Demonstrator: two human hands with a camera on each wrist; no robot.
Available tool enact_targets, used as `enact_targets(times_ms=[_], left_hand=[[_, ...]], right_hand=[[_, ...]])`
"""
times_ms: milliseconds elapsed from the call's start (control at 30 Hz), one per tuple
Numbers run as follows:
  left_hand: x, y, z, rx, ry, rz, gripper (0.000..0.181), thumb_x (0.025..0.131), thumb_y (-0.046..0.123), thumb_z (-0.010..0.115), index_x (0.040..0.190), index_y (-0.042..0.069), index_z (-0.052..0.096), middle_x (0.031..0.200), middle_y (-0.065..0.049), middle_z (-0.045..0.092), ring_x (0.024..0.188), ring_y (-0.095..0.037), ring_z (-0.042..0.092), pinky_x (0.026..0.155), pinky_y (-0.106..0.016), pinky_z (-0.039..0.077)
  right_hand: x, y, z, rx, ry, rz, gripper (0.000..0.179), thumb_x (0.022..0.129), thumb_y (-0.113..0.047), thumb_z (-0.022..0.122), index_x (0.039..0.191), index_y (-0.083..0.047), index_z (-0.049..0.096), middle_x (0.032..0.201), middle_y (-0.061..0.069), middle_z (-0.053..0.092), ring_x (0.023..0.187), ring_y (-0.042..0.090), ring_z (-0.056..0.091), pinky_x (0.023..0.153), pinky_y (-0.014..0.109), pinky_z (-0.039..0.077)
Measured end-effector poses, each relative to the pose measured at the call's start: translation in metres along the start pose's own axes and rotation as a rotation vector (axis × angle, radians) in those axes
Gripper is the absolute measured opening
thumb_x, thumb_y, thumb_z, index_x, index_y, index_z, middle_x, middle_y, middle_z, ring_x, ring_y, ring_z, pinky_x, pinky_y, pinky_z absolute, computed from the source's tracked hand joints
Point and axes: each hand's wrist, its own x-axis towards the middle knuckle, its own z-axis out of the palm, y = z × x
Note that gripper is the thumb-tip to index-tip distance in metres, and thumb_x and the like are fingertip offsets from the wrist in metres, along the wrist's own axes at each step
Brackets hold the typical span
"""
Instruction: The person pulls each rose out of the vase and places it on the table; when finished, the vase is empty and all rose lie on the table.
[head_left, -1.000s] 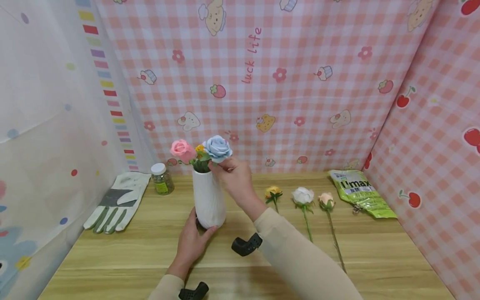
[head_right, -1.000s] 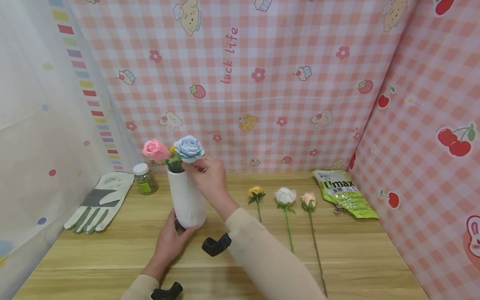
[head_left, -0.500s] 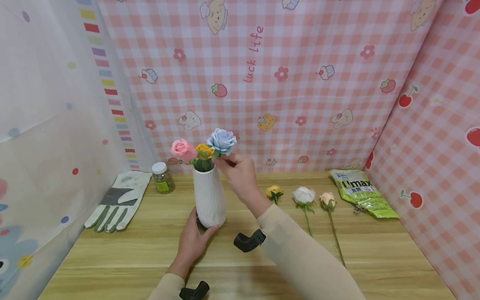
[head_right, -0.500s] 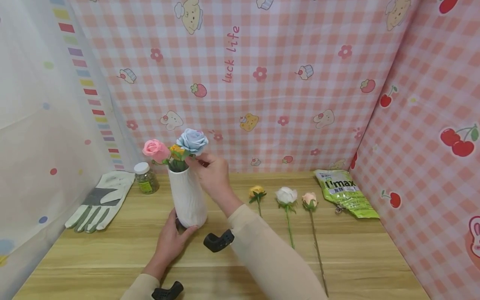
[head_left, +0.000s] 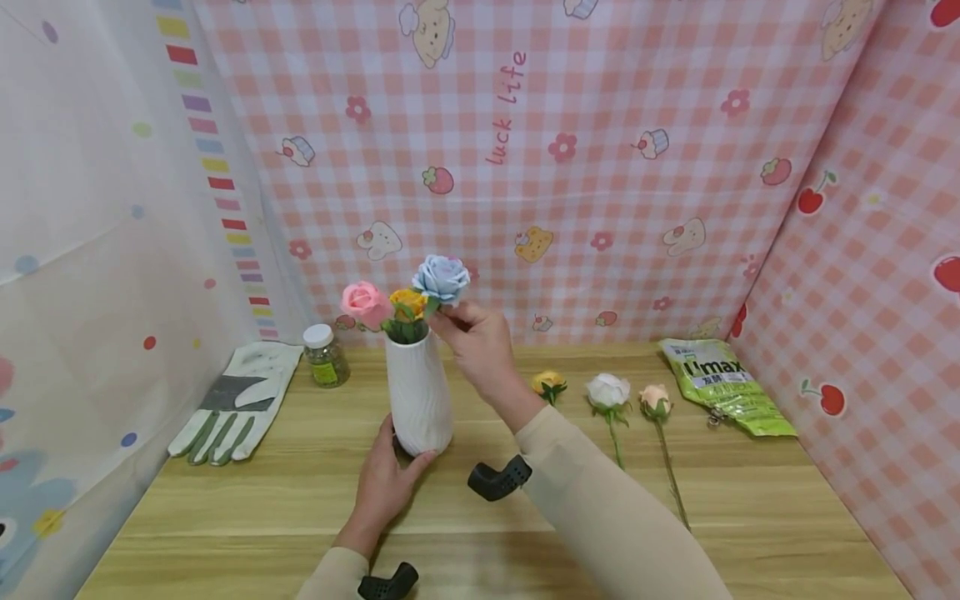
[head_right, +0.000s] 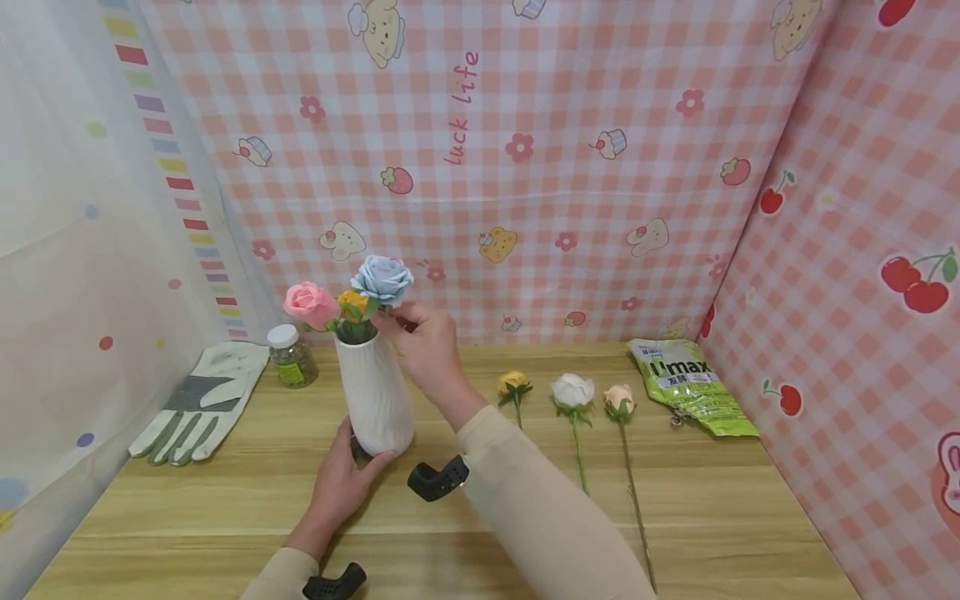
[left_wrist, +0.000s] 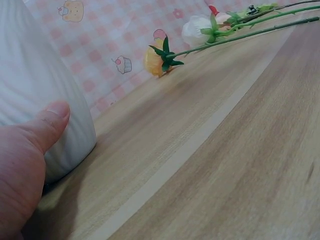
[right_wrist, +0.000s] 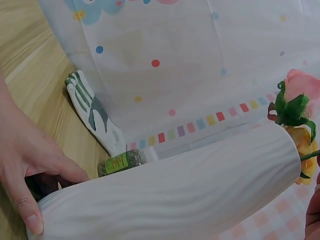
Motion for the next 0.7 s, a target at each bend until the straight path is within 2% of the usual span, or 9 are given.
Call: enact_targets(times_ms=[300,533,700], left_hand=[[0.0003,0.0009,0.0010,-0.005,0.013,0.019,0.093,0.082,0.044,0.075,0.148,-0.001,0.026,0.140,-0.024,0.045,0.127,-0.036,0.046,0.101,-0.051,0.039],[0.0003,0.0010,0.0003,-0.003,-0.015,-0.008,0.095,0.083,0.047,0.072,0.149,0.001,0.023,0.143,-0.023,0.042,0.129,-0.034,0.044,0.103,-0.050,0.037],[0.0001,0.0005,0.0000,-0.014,-0.008,-0.007,0.094,0.082,0.047,0.073,0.149,0.002,0.024,0.143,-0.022,0.043,0.129,-0.033,0.044,0.104,-0.049,0.037]], right_hand=[[0.0023,0.0031,-0.0010,-0.024,-0.007,0.006,0.016,0.086,-0.013,0.073,0.096,0.000,0.075,0.085,0.007,0.071,0.069,0.008,0.057,0.059,0.023,0.047],[0.0038,-0.0020,-0.0011,-0.024,-0.016,-0.037,0.013,0.088,-0.009,0.070,0.092,0.001,0.075,0.080,0.008,0.070,0.064,0.009,0.052,0.057,0.024,0.045],[0.0046,-0.0061,-0.0042,0.005,0.032,-0.076,0.014,0.086,-0.009,0.073,0.093,0.003,0.075,0.085,0.012,0.072,0.066,0.007,0.058,0.060,0.023,0.050]])
